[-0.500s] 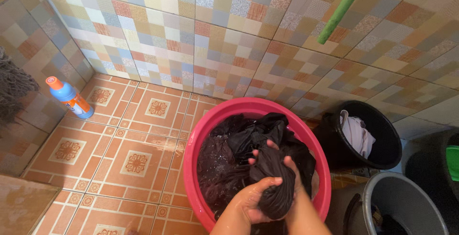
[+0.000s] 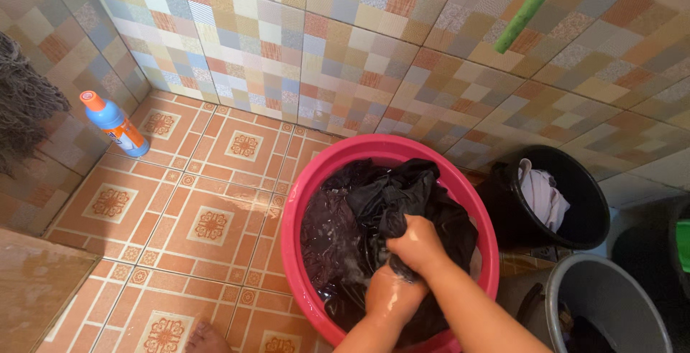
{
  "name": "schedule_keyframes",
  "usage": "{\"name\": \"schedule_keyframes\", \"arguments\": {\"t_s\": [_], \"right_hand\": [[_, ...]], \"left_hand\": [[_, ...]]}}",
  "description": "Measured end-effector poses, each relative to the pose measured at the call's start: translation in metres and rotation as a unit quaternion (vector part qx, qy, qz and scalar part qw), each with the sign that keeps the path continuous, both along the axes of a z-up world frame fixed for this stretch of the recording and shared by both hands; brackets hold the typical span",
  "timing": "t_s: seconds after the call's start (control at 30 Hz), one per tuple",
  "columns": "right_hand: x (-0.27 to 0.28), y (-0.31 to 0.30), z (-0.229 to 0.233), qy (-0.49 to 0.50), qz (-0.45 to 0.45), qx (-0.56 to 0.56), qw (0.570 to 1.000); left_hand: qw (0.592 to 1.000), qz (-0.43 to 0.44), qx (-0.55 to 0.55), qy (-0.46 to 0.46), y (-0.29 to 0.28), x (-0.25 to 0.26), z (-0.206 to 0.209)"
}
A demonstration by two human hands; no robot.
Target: The person washes dark-colored clothes by hand in a pink basin filled with soapy water. They scrub and rinse the garments, then transfer them into a black bucket nearby.
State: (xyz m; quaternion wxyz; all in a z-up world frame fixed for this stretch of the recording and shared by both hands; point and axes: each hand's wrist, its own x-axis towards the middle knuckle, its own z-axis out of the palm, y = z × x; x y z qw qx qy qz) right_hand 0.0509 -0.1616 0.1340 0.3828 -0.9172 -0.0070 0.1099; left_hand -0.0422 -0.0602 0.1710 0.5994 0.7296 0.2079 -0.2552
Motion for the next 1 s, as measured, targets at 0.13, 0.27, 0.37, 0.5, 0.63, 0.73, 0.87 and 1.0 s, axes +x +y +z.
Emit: {"name": "schedule_keyframes", "arguments": {"t_s": [0.13, 0.27, 0.37, 0.5, 0.63, 0.73, 0.87, 1.0], "right_hand": [[-0.016, -0.013, -0.005, -0.052, 0.005, 0.066, 0.996], [-0.001, -0.091, 0.040, -0.001, -0.115, 0.162, 0.980], [0.034, -0.172, 0.095, -0.058, -0.293, 0.118, 0.947], [0.094, -0.301, 0.139, -0.208, -0.357, 0.076, 0.908], [0.144, -0.393, 0.098, -0.181, -0.369, -0.142, 0.900], [0.170, -0.360, 0.045, -0.132, -0.250, -0.315, 0.906], [0.153, -0.144, -0.055, -0.131, -0.007, -0.014, 0.991], [0.092, 0.051, -0.119, -0.094, 0.314, -0.093, 0.940]], "left_hand": [[0.996, -0.077, 0.034, -0.023, 0.001, 0.007, -0.023], [0.981, -0.083, -0.110, -0.138, -0.017, 0.025, -0.061], [0.972, 0.047, -0.176, -0.147, -0.009, 0.049, -0.091], [0.968, 0.231, -0.029, -0.095, 0.014, 0.060, -0.150], [0.959, 0.265, 0.097, -0.028, 0.025, 0.056, -0.187], [0.950, 0.290, 0.107, 0.045, 0.024, 0.052, -0.193], [0.934, 0.329, 0.129, 0.061, 0.037, 0.047, -0.183], [0.894, 0.429, 0.108, -0.069, 0.048, 0.042, -0.157]]}}
